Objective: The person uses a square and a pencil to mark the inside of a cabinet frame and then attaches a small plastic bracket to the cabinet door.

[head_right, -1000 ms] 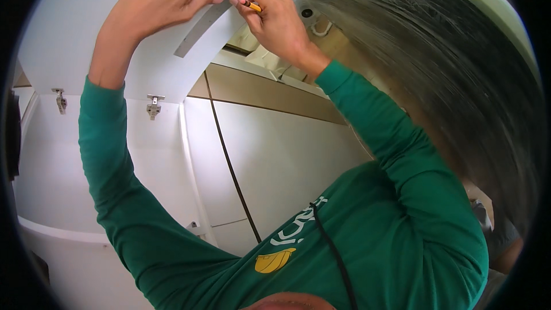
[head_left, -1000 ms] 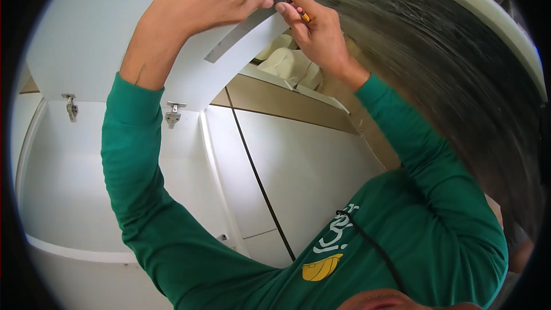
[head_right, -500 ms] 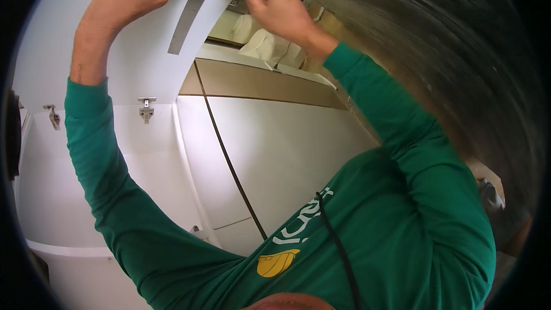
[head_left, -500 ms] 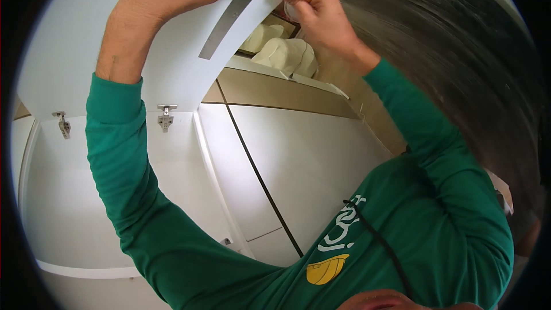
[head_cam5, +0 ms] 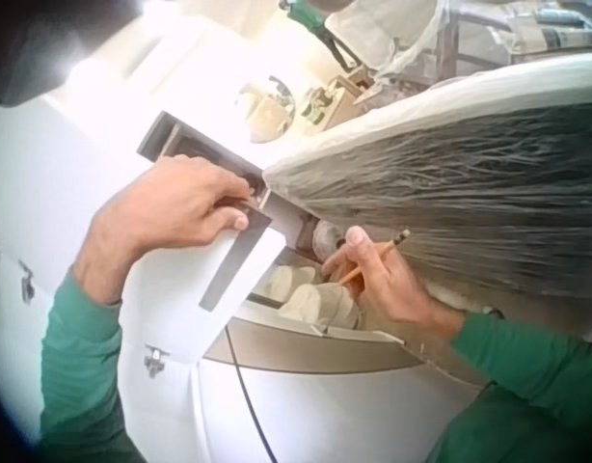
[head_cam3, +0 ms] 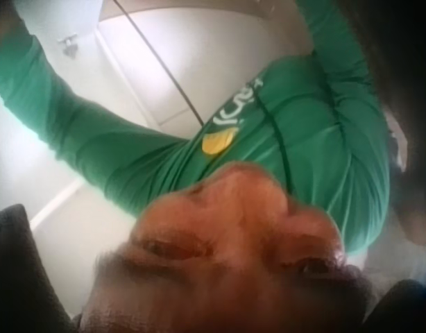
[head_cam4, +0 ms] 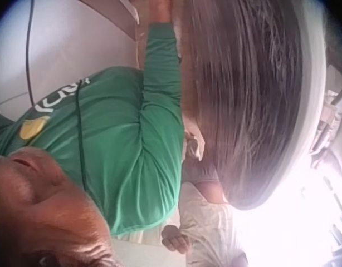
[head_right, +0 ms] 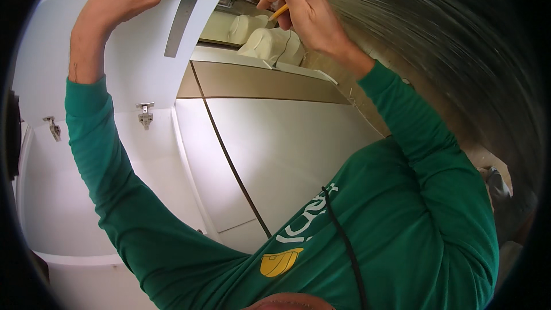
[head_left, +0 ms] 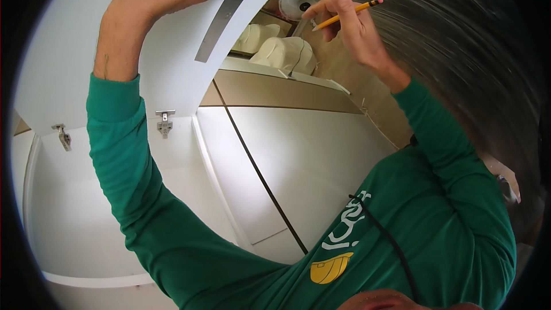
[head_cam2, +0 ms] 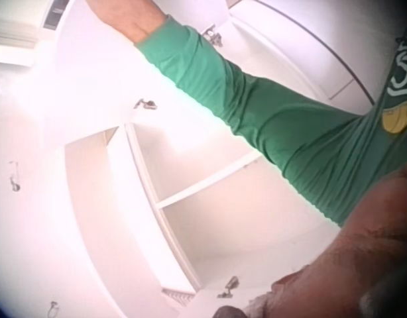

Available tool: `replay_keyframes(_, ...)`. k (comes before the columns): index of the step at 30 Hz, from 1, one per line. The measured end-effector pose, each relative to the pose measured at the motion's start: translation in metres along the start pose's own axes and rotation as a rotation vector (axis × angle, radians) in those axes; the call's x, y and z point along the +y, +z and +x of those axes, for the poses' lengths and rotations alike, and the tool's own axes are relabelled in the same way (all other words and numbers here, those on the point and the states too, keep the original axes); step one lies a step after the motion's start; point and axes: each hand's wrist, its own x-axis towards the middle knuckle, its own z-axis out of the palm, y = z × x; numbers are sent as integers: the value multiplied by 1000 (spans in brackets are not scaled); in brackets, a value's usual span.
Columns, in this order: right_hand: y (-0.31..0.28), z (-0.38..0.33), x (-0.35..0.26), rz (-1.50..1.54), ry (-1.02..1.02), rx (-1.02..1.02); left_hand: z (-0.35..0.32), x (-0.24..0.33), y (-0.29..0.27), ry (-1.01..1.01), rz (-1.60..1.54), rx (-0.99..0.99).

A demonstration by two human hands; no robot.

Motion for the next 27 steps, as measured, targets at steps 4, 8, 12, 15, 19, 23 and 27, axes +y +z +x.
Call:
replay_keyframes(4,16,-9,-9,12,22,132,-2,-18,20,60,67,55)
replay_keyframes(8,32,-1,-2,192,-105,223,5,-18,12,32,42,-18)
replay_keyframes(12,38,-6,-11,115,-202,142,3,-7,6,46,27,-25)
replay_keyframes(15,47,0,-6,168,-246,133,9,-18,20,46,209,-108)
replay_keyframes(19,64,4,-1,172,-326,179,-6,-6,14,21,59,-63)
replay_keyframes(23,53,15,-7,110,-402,186,-3,19,3,39,19,26)
replay_keyframes(27,58,21,-3,219,-410,130,-10,26,9,21,32,57)
